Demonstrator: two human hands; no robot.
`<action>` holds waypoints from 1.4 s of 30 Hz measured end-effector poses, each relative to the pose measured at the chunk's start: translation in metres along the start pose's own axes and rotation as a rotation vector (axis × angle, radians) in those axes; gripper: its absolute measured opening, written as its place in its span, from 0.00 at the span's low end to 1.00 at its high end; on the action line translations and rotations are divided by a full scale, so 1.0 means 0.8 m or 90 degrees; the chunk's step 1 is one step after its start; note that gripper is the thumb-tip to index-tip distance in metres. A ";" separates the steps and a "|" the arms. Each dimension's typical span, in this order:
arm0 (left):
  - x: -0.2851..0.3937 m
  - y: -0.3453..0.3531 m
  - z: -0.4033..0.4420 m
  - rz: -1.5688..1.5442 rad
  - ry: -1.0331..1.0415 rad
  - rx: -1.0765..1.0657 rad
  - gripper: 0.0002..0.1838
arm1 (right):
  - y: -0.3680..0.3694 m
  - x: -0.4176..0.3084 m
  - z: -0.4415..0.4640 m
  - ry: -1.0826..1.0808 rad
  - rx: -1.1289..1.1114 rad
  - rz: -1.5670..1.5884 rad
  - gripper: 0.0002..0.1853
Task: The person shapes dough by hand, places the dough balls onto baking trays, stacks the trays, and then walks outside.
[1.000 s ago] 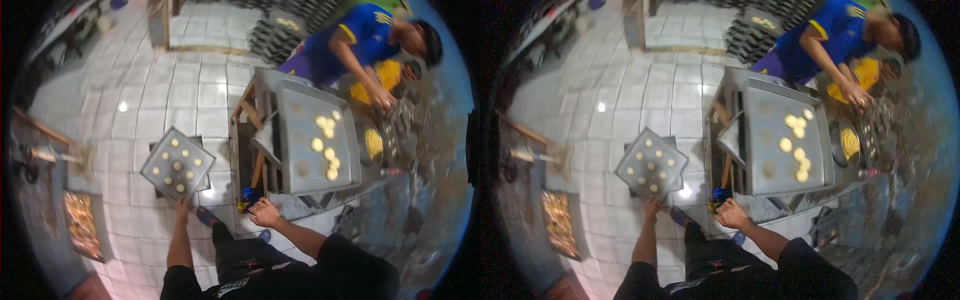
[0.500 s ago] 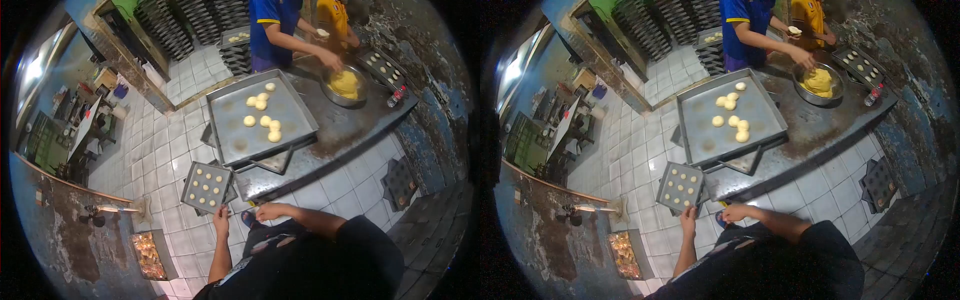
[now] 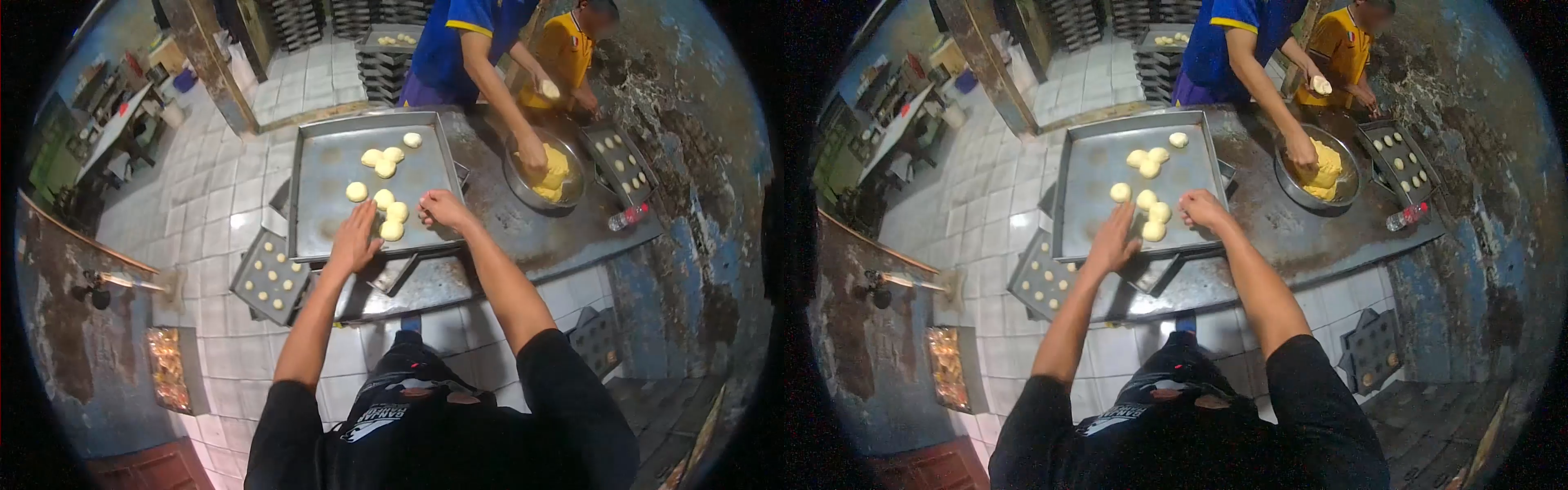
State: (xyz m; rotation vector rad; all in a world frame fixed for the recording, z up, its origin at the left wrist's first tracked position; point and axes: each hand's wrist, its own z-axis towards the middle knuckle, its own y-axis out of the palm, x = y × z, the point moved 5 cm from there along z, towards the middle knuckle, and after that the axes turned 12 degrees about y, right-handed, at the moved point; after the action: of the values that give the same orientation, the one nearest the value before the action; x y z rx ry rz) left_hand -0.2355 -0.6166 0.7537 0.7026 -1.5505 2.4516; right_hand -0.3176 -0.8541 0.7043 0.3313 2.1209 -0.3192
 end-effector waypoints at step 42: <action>0.359 0.481 0.246 -0.610 -0.315 0.060 0.23 | -0.421 0.148 -0.219 -0.370 0.215 -0.432 0.11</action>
State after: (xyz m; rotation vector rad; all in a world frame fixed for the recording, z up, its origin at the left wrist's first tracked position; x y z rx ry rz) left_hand -0.5711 -0.9975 0.6450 1.6750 -0.8415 1.6761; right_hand -0.6351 -1.0923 0.7308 -0.2866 1.5346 -1.0374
